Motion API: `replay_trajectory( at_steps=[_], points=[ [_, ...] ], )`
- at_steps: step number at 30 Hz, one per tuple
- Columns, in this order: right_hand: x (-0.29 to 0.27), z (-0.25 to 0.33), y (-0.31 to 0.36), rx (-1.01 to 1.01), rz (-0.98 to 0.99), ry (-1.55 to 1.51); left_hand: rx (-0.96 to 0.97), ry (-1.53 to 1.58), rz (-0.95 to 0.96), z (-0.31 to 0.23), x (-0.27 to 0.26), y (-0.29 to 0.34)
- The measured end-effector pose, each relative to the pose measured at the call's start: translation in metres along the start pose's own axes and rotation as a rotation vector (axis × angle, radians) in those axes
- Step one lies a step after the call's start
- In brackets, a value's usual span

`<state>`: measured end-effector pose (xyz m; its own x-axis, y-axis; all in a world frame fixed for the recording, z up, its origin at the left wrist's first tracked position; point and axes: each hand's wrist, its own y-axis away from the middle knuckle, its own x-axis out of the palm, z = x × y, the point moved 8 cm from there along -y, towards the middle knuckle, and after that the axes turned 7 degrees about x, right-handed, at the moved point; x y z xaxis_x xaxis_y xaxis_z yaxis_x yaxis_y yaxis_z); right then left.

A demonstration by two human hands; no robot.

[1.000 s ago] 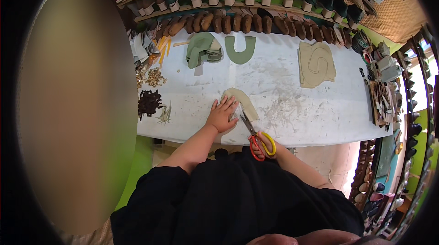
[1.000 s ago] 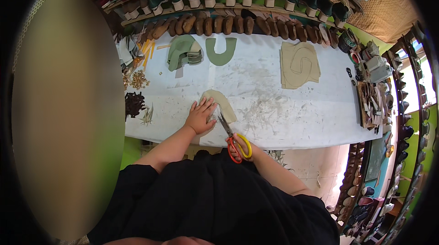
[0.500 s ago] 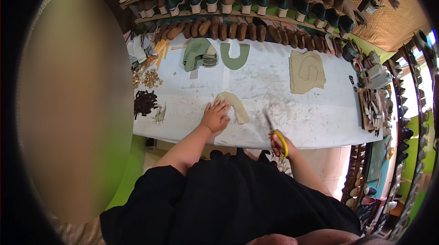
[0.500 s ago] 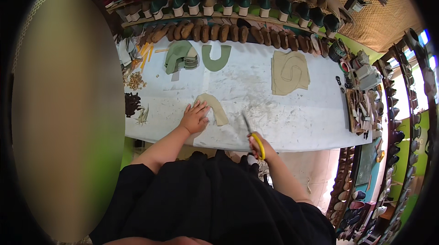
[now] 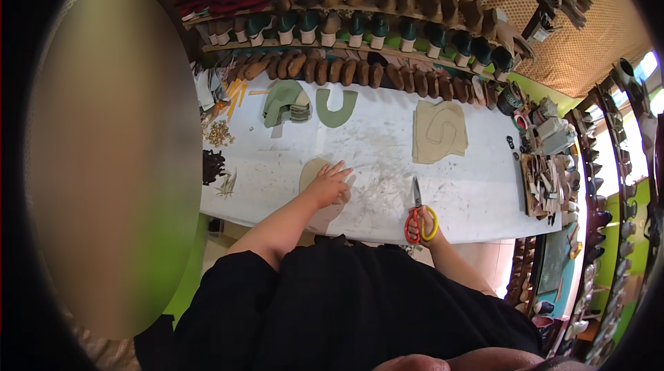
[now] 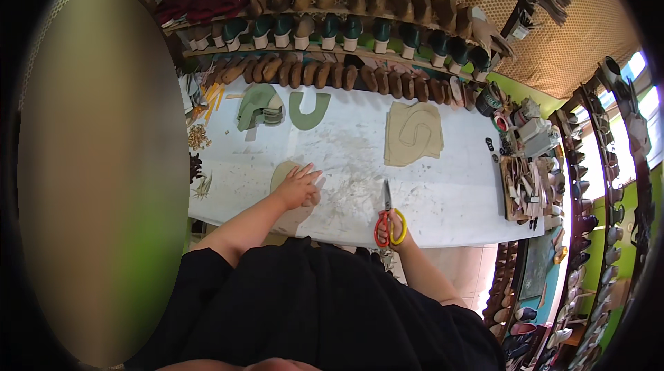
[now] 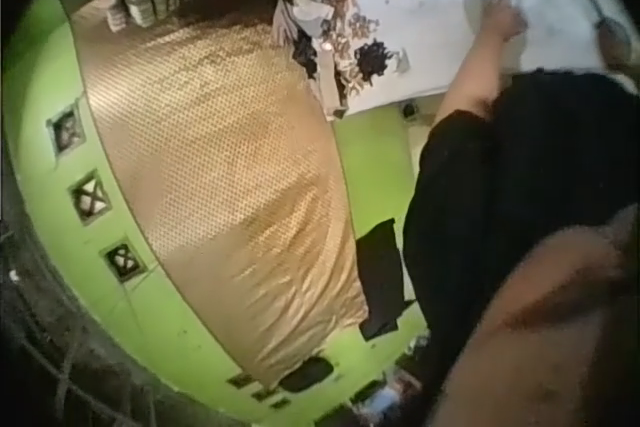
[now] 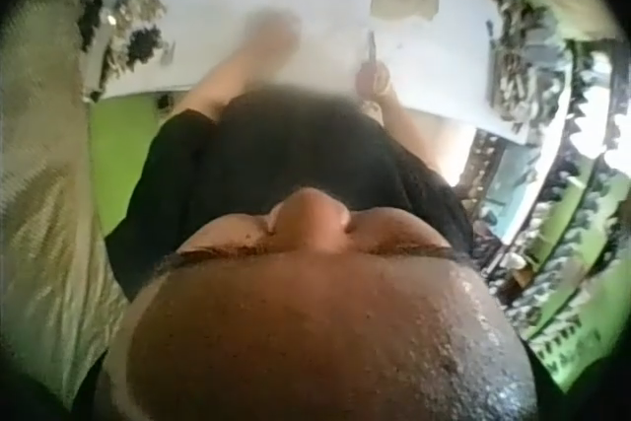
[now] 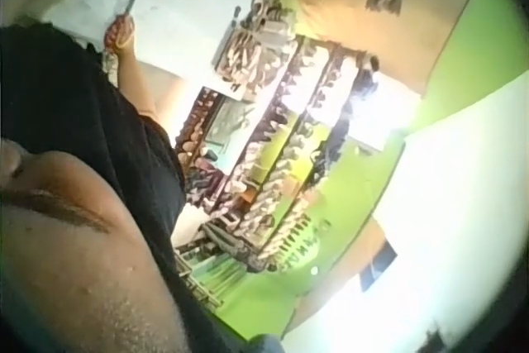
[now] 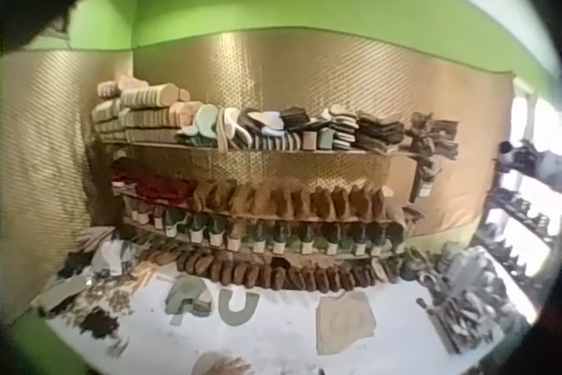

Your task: Cutting out shoe upper components from a sheet of fabric using scissors.

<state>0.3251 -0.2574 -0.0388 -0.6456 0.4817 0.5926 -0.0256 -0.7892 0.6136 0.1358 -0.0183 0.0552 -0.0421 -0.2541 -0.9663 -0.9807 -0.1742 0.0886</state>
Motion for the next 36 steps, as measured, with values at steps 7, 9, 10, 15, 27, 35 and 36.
replay_trajectory(
  at_steps=[7,9,10,15,27,35,36],
  points=[
    [0.004,-0.002,-0.003,0.095,0.080,0.030,0.064,-0.216,-0.036,0.010,0.018,-0.007],
    [0.001,-0.003,-0.004,0.155,0.102,0.029,-0.028,-0.187,-0.086,0.017,-0.004,-0.007],
    [0.001,0.001,-0.007,0.153,0.113,0.039,-0.118,-0.148,-0.130,0.024,-0.016,-0.005],
    [-0.020,0.003,-0.030,0.135,0.221,0.114,-0.382,-0.046,-0.424,0.011,-0.129,0.013],
    [-0.021,0.003,-0.039,0.196,0.362,0.122,-0.517,0.507,-0.778,-0.078,-0.256,0.027],
    [-0.009,0.004,-0.028,0.201,0.284,0.095,-0.810,0.492,-0.507,0.057,-0.093,0.055],
    [-0.008,0.003,-0.025,0.224,0.260,0.090,-0.802,0.505,-0.495,0.065,-0.073,0.062]
  ],
)
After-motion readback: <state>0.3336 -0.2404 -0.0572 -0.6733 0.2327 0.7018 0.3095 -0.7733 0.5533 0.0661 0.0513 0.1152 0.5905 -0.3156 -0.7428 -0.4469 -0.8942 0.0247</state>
